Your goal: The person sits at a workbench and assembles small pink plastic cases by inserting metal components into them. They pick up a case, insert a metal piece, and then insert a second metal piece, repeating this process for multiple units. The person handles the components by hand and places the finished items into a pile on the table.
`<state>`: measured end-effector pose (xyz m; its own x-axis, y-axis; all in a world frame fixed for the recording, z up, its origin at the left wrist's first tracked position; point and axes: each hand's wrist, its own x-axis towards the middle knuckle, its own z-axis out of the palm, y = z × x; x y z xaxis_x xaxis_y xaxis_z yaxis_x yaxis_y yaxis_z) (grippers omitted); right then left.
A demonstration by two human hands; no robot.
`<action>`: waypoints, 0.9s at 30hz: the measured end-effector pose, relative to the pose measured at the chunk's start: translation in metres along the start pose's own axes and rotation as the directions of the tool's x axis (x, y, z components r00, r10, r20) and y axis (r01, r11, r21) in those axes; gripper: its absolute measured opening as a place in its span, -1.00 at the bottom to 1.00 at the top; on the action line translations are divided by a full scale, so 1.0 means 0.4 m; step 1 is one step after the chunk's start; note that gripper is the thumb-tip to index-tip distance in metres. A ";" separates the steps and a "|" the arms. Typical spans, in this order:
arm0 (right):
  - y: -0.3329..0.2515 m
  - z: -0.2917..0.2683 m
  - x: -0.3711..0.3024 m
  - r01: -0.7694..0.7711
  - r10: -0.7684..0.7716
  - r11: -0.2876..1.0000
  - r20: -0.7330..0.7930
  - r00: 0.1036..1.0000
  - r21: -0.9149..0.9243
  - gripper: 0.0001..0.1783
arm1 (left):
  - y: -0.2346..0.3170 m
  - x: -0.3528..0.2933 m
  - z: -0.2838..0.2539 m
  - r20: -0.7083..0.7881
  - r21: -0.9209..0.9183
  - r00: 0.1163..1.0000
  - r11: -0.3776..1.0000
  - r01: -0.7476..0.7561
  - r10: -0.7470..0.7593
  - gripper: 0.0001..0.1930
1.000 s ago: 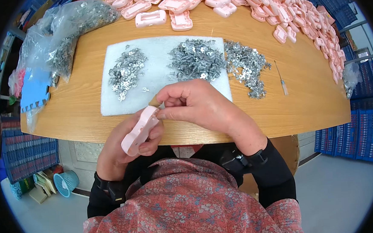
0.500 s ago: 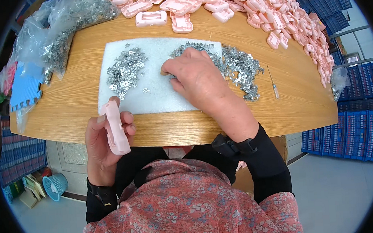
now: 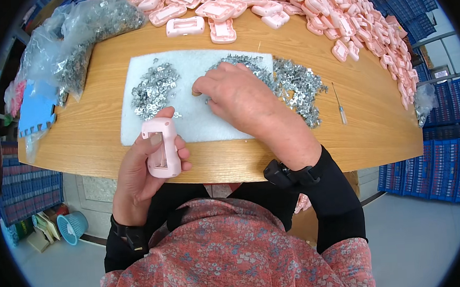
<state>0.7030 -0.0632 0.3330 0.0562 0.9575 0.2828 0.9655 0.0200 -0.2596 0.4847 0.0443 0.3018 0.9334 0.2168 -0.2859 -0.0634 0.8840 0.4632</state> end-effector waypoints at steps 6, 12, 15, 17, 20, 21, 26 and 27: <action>-0.021 -0.025 0.008 -0.071 0.069 0.993 0.026 0.997 0.096 -0.76 | -0.007 0.018 0.014 -0.063 0.133 0.997 0.990 -0.040 0.048 -0.43; -0.068 -0.041 -0.019 -0.270 0.334 0.865 -0.083 0.939 0.423 -0.78 | -0.017 0.067 0.072 -0.130 0.284 0.974 0.948 -0.144 0.186 -0.40; -0.085 -0.044 -0.034 -0.154 0.236 0.898 -0.156 0.959 0.412 -0.79 | -0.021 0.090 0.082 -0.082 0.307 0.974 0.935 -0.178 0.213 -0.42; -0.087 -0.049 -0.045 -0.164 0.245 0.896 -0.150 0.958 0.413 -0.78 | -0.026 0.093 0.078 -0.076 0.323 0.975 0.930 -0.175 0.209 -0.43; -0.091 -0.053 -0.061 -0.209 0.289 0.849 -0.096 0.953 0.485 -0.77 | -0.035 0.099 0.068 -0.078 0.342 0.976 0.925 -0.165 0.203 -0.44; -0.091 -0.055 -0.065 -0.229 0.308 0.824 -0.070 0.949 0.518 -0.77 | -0.037 0.101 0.067 -0.078 0.348 0.977 0.923 -0.161 0.200 -0.44; -0.081 -0.061 -0.072 -0.419 0.437 0.509 0.194 0.878 0.752 -0.75 | -0.036 0.103 0.075 -0.054 0.461 0.980 0.875 -0.146 0.192 -0.44; -0.078 -0.061 -0.074 -0.451 0.441 0.408 0.261 0.859 0.794 -0.74 | -0.035 0.102 0.076 -0.043 0.480 0.982 0.866 -0.140 0.183 -0.43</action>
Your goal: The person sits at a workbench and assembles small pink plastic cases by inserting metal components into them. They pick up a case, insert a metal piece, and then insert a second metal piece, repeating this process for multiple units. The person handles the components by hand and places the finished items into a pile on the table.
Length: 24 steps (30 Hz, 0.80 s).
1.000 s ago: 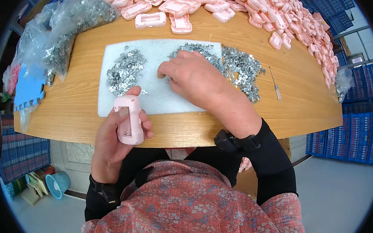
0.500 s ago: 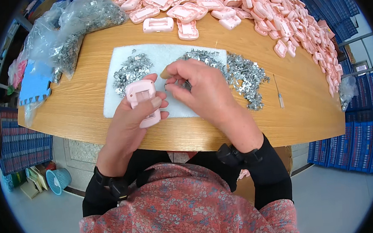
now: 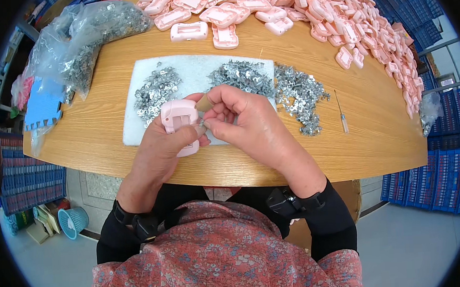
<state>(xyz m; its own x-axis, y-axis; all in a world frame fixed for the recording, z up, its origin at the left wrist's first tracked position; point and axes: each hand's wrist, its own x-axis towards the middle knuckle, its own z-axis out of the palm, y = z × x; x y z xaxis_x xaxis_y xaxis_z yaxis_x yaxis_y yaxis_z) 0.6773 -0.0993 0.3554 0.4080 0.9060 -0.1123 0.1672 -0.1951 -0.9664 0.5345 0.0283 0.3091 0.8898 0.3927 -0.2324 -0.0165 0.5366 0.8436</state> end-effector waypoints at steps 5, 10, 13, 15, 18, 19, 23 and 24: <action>0.025 -0.005 -0.002 0.064 -0.040 0.975 -0.114 0.993 0.214 -0.76 | 0.020 -0.009 0.004 0.083 -0.174 0.981 0.967 0.187 -0.175 -0.50; 0.017 0.027 0.001 0.247 -0.269 0.959 -0.170 0.948 -0.140 -0.80 | 0.004 -0.010 -0.005 0.182 -0.379 0.941 0.863 0.333 -0.284 -0.45; -0.002 0.046 -0.004 0.238 -0.305 0.901 -0.136 0.943 -0.364 -0.81 | -0.002 -0.014 -0.002 0.188 -0.383 0.933 0.852 0.357 -0.306 -0.44; 0.010 0.049 -0.003 0.268 -0.371 0.835 -0.131 0.919 -0.481 -0.81 | -0.007 -0.016 -0.002 0.193 -0.379 0.931 0.852 0.363 -0.311 -0.46; 0.012 0.052 -0.003 0.337 -0.464 0.719 -0.059 0.884 -0.608 -0.80 | -0.001 -0.021 0.014 0.122 -0.283 0.930 0.886 0.368 -0.347 -0.49; 0.011 0.054 -0.004 0.364 -0.503 0.643 -0.013 0.864 -0.674 -0.80 | 0.000 -0.023 0.022 0.097 -0.276 0.933 0.891 0.360 -0.347 -0.49; 0.013 0.063 -0.019 0.391 -0.558 0.471 0.076 0.826 -0.791 -0.79 | 0.003 -0.021 0.039 0.050 -0.292 0.936 0.891 0.348 -0.349 -0.49; 0.015 0.064 -0.022 0.386 -0.557 0.471 0.072 0.827 -0.793 -0.78 | 0.003 -0.020 0.039 0.048 -0.306 0.936 0.887 0.346 -0.349 -0.49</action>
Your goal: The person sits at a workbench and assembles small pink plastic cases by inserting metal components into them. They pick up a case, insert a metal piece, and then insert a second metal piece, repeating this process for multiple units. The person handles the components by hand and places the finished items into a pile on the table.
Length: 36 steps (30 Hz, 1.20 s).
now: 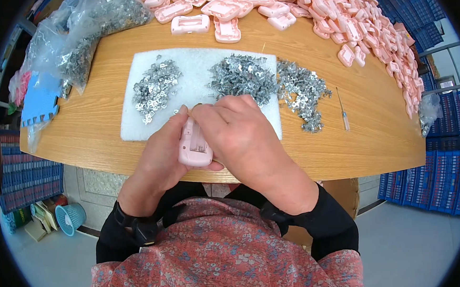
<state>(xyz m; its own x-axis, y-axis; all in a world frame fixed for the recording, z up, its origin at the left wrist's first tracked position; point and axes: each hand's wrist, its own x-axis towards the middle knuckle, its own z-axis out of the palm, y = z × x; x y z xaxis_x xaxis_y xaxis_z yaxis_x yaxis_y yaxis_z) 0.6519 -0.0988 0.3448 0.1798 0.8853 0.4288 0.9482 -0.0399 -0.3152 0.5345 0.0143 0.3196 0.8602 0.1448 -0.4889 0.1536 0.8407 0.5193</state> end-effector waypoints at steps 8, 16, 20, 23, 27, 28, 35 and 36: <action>0.007 -0.023 -0.021 -0.071 0.092 0.984 -0.121 0.988 0.163 -0.73 | -0.009 0.012 -0.033 0.118 0.001 0.992 0.999 -0.036 0.035 -0.45; 0.022 -0.023 -0.050 -0.570 0.483 0.200 0.426 0.765 0.797 -0.65 | -0.011 -0.018 -0.011 0.156 0.338 0.976 0.920 -0.199 0.154 -0.54; 0.032 -0.014 -0.071 -0.584 0.499 0.234 0.419 0.758 0.778 -0.60 | -0.029 -0.009 -0.035 0.226 0.637 0.903 0.645 -0.421 0.366 -0.62; 0.029 -0.009 -0.087 -0.578 0.499 0.341 0.379 0.780 0.741 -0.60 | -0.013 -0.021 -0.026 0.291 0.783 0.889 0.445 -0.434 0.354 -0.61; 0.001 -0.027 -0.087 -0.571 0.481 0.477 0.346 0.806 0.668 -0.61 | -0.003 -0.030 -0.009 0.354 0.895 0.873 0.149 -0.420 0.336 -0.61; 0.000 -0.025 -0.088 -0.557 0.489 0.440 0.333 0.806 0.704 -0.61 | -0.005 -0.031 -0.008 0.340 0.882 0.881 0.215 -0.420 0.328 -0.64; 0.011 -0.018 -0.110 -0.476 0.506 0.347 0.266 0.821 0.808 -0.72 | -0.012 -0.030 -0.050 0.253 0.204 0.967 0.978 -0.034 -0.019 -0.63; 0.012 -0.016 -0.112 -0.492 0.504 0.367 0.275 0.819 0.790 -0.73 | -0.017 -0.030 -0.059 0.289 0.138 0.957 0.990 -0.024 -0.017 -0.62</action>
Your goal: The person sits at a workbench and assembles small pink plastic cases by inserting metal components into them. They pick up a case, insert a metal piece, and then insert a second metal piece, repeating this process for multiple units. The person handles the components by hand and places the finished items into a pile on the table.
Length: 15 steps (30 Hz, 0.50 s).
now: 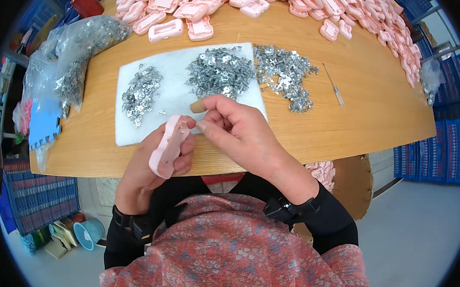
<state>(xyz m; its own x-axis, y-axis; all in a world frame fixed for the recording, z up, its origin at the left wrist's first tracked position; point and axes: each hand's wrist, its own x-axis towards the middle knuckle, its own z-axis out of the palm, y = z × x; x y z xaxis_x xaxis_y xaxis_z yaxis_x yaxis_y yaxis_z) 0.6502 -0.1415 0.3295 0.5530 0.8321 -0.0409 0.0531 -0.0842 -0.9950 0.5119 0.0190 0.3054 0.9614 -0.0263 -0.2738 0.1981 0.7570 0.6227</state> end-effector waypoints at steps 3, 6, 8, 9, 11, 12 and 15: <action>0.010 0.003 -0.002 0.000 0.000 1.000 0.047 0.999 -0.013 -0.73 | -0.001 0.004 0.001 0.029 -0.058 1.000 0.998 0.010 -0.009 -0.56; 0.007 0.008 0.002 0.004 -0.004 1.000 0.065 0.998 -0.012 -0.75 | -0.005 0.004 0.014 0.030 -0.092 0.999 0.995 0.029 -0.026 -0.57; 0.008 -0.005 0.015 -0.090 0.096 0.994 0.094 0.991 -0.062 -0.78 | -0.005 0.007 0.017 0.067 -0.089 0.996 0.994 0.062 -0.056 -0.58; 0.009 -0.011 0.018 -0.137 0.146 0.987 0.105 0.984 -0.088 -0.79 | -0.004 0.007 0.019 0.074 -0.072 0.995 0.995 0.068 -0.062 -0.59; 0.015 -0.013 0.015 -0.119 0.124 0.991 0.093 0.988 -0.056 -0.83 | -0.003 0.002 0.020 0.084 -0.038 0.994 0.997 0.074 -0.071 -0.60; 0.017 -0.013 0.014 -0.108 0.111 0.993 0.090 0.990 -0.040 -0.85 | -0.008 0.000 0.015 0.091 -0.084 0.993 0.993 0.082 -0.075 -0.60; 0.017 -0.017 0.005 -0.086 0.084 0.996 0.056 0.995 0.021 -0.75 | -0.018 -0.004 0.003 0.120 -0.197 0.990 0.976 0.094 -0.071 -0.60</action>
<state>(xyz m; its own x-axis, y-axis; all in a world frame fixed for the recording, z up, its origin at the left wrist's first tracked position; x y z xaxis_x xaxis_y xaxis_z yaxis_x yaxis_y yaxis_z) 0.6573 -0.1441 0.3232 0.5080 0.8516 -0.1297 -0.0122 -0.1435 -0.9896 0.5091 0.0130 0.3022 0.9609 -0.1584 -0.2272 0.2460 0.8650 0.4374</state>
